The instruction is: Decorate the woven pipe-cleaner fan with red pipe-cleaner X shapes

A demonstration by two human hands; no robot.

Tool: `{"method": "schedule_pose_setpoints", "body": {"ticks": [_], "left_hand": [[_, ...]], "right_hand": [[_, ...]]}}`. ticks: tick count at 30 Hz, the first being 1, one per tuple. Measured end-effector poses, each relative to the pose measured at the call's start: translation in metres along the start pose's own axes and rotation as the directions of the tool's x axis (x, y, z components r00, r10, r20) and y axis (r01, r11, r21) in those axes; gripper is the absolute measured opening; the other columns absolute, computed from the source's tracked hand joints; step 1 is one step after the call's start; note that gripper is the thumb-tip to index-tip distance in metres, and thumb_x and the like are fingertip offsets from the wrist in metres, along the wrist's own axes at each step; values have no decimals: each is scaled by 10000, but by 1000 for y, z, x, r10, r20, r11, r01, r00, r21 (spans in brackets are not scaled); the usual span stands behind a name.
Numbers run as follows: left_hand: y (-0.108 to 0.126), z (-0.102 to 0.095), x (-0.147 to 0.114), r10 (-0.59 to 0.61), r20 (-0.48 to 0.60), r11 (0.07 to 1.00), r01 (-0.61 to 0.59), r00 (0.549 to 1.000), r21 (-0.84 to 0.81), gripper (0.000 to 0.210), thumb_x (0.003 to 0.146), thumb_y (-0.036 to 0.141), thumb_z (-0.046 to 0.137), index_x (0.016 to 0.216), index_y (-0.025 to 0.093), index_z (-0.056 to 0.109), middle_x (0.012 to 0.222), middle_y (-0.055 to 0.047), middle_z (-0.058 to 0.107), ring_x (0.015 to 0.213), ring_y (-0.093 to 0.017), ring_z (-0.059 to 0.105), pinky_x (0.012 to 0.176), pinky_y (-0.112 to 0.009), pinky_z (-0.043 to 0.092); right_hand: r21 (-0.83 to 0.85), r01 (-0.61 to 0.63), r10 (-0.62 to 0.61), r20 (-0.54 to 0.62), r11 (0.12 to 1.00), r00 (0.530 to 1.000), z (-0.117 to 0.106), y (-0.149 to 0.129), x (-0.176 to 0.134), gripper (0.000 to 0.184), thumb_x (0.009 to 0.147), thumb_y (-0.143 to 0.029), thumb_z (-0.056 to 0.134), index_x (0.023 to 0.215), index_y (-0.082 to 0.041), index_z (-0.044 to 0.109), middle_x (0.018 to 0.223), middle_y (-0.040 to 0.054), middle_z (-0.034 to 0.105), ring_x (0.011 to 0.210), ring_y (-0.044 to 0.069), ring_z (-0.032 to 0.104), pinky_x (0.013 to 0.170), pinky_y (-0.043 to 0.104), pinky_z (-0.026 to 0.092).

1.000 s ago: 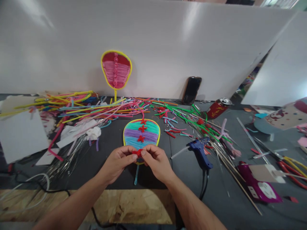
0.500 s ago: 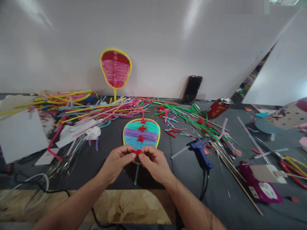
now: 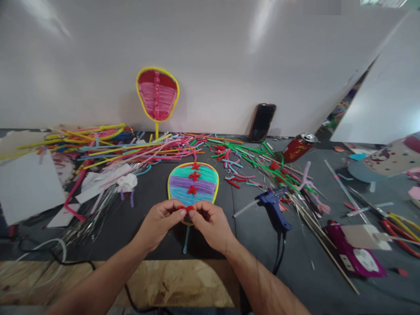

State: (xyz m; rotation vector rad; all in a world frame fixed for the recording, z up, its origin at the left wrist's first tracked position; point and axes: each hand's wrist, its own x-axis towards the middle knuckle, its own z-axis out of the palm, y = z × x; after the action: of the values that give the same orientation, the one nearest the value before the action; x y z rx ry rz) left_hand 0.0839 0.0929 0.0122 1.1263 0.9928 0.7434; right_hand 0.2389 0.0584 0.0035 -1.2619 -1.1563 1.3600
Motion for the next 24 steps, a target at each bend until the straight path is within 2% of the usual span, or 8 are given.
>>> {"method": "schedule_pose_setpoints", "body": {"ticks": [11,18,24], "left_hand": [[-4,-3,-1,45,3,994,-45,999,103,141,746,278,629,719,140,641,645,14,582,617,-102,483,615,-220,396],[-7,-5,1,132,10,948,-129,991,289,140,770,264,589,731,143,647,669,-5,612,639,-123,521,643,-235,419],[-1,-3,-1,227,0,877,-204,974,436,140,786,257,559,748,163,656,697,-5,640,672,-136,554,663,-233,430]], "right_hand": [[-56,49,-49,1,997,999,0,1,0,221,803,-352,565,690,-163,540,576,-44,466,519,81,395,503,204,332],[-91,63,-64,-14,994,998,0,3,0,198,801,-333,570,703,-161,559,593,-39,477,535,85,405,511,207,343],[-38,50,-50,-10,998,999,1,1,-1,219,792,-369,580,728,-159,572,616,-28,498,542,87,426,515,211,363]]}}
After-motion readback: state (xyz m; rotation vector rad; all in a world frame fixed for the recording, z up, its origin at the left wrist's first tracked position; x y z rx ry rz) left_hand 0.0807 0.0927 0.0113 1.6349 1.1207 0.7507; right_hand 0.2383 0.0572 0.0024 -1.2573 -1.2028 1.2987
